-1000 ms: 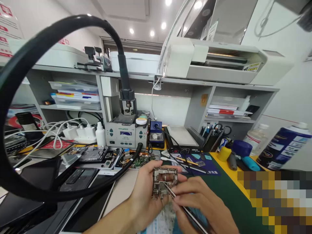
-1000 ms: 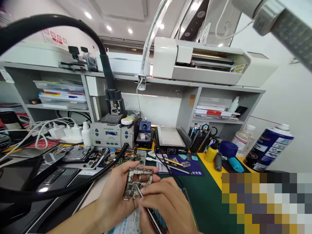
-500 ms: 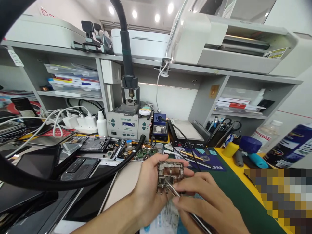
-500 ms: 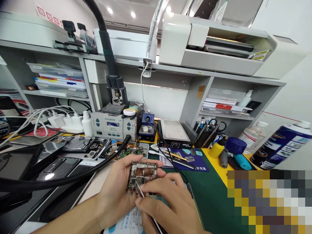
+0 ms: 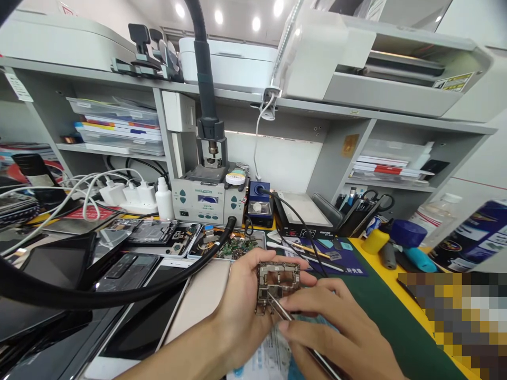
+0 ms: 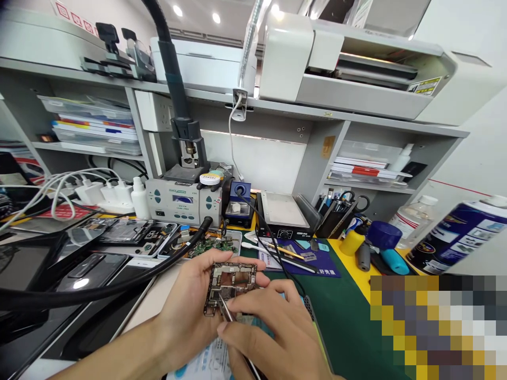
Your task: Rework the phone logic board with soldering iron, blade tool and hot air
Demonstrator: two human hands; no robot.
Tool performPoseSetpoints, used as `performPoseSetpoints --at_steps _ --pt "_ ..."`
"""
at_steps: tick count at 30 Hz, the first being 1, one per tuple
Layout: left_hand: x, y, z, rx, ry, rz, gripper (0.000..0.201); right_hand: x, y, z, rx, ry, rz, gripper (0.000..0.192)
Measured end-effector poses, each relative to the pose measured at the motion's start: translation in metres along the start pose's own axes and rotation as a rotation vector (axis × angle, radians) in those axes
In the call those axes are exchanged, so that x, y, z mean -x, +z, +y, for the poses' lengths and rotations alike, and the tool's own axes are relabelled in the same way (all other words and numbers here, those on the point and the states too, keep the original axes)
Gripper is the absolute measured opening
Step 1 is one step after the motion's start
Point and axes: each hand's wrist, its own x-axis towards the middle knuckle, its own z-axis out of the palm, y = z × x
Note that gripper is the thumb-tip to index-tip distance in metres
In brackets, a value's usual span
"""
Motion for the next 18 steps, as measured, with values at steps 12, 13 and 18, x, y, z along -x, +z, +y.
performPoseSetpoints --at_steps 12,13,18 --pt "-0.0011 -0.0030 -0.0019 -0.042 0.013 -0.018 0.045 0.0014 0.0021 0.0000 -0.041 0.028 -0.011 0.025" --pt "-0.0011 -0.0030 -0.0020 -0.040 0.009 -0.017 0.045 0.0012 0.0023 -0.0005 -0.039 0.028 -0.005 0.025" --pt "-0.0005 -0.0015 -0.0022 -0.048 0.017 -0.011 0.045 0.0012 0.0030 -0.0025 -0.040 0.118 0.011 0.024"
